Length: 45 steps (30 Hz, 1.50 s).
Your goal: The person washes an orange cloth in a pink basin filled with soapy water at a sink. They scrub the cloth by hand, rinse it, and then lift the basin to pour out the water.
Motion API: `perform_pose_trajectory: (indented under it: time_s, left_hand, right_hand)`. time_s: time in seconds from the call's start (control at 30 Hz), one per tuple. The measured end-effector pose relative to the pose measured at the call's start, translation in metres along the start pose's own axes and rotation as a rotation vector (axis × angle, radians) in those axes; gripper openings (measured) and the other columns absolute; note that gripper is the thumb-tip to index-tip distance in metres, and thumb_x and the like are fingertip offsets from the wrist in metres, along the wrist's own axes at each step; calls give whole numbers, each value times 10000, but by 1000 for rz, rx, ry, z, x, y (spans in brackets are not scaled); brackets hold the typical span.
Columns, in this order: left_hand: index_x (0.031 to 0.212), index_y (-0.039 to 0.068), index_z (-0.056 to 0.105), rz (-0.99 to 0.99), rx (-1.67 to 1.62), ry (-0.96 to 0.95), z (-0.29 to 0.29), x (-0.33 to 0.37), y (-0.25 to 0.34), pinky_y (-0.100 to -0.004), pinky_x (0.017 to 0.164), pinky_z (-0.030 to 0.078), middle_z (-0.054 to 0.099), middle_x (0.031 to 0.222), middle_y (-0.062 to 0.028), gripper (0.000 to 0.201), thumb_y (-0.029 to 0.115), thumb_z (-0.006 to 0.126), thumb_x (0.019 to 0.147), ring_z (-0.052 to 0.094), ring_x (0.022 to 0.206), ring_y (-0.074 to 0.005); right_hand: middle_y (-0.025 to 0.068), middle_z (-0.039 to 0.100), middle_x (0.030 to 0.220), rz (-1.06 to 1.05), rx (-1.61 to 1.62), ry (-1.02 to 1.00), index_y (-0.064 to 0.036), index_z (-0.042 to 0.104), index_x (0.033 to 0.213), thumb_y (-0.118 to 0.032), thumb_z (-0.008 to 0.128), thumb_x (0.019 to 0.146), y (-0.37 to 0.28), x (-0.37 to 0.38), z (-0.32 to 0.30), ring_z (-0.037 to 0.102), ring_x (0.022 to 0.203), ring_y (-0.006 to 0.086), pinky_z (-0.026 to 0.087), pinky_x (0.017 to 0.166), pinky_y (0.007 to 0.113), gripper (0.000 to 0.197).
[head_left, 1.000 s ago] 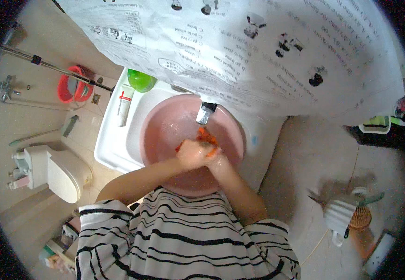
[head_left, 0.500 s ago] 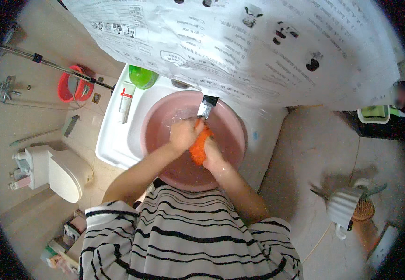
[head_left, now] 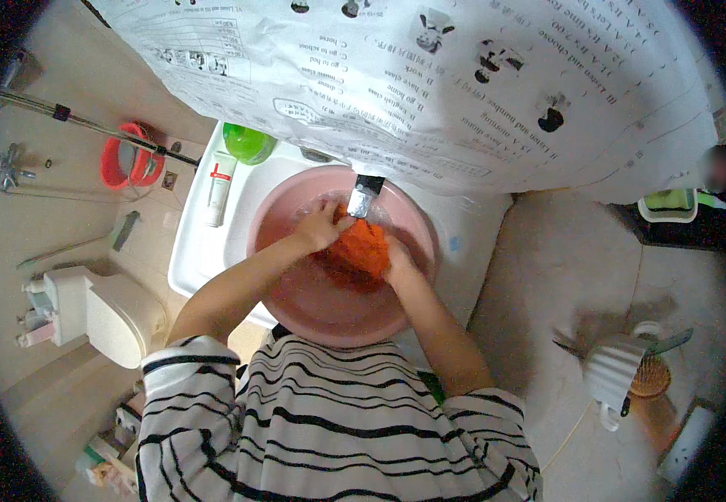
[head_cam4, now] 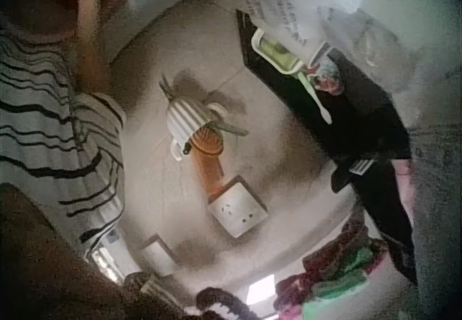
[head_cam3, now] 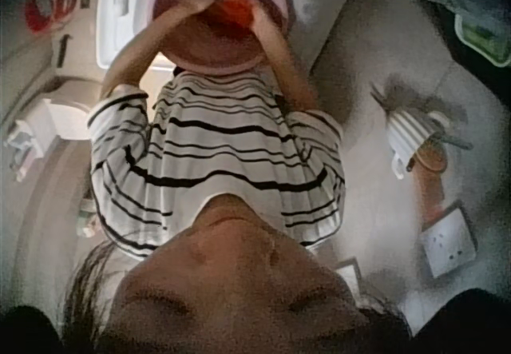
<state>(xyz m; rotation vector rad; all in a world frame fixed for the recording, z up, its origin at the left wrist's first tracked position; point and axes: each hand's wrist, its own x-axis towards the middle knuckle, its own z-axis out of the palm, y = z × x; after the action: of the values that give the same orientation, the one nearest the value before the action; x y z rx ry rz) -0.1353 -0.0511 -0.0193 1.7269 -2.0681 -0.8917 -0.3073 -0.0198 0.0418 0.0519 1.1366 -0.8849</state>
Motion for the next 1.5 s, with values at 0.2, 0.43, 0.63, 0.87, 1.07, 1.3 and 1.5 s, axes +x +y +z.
perform_pose_trajectory:
  time_s: [0.2,0.43,0.63,0.87,1.07,1.3,1.5]
  left_hand:
    - [1184,166,484,159,365,-393,12,25,9,-451,809,457,567,1042,-159,350,291,484,858,584,911,-359]
    - [957,60,585,-76,-464,-99,16,-6,29,-382,726,472,613,911,-137,240,266,496,873,599,836,-239]
    - [911,61,618,70,-737,-183,61,-18,53,-382,695,475,628,812,-127,313,333,463,898,607,754,-225]
    - [879,114,624,422,70,-21,-35,-46,97,-407,530,485,611,665,-158,310,385,473,866,592,563,-340]
    - [737,104,628,236,-67,217,-38,-42,90,-418,489,474,585,603,-132,254,317,530,836,586,510,-302]
    - [839,87,636,250,-119,36,-56,-60,105,-422,600,495,631,793,-141,203,274,558,831,616,667,-323]
    - [917,1,597,31,-833,123,-137,-35,86,-250,842,405,599,933,-45,118,14,558,807,539,911,-142]
  right_hand:
    - [70,543,1180,-62,-292,201,-93,439,1234,-324,386,947,25,92,-65,561,1036,205,478,875,370,372]
    - [68,544,1177,-103,-351,231,-92,441,1233,-328,384,947,43,118,-78,562,1034,202,480,871,366,374]
    - [67,546,1174,-5,4,-216,-92,442,1232,-331,383,948,28,111,-73,562,1032,199,482,867,362,376]
    - [65,547,1171,66,85,-270,-91,444,1231,-335,381,948,33,24,-19,563,1030,195,484,862,358,379]
    - [58,549,1159,67,-4,-99,-91,439,1244,-357,389,945,46,-21,13,558,1034,182,480,852,342,403]
    - [89,528,1192,-63,0,-356,-94,419,1278,-344,420,932,44,-16,-18,542,1053,203,445,898,344,426]
    - [66,535,1186,-316,-345,-94,-24,454,1230,-314,456,929,-38,-72,14,541,1053,188,461,862,331,418]
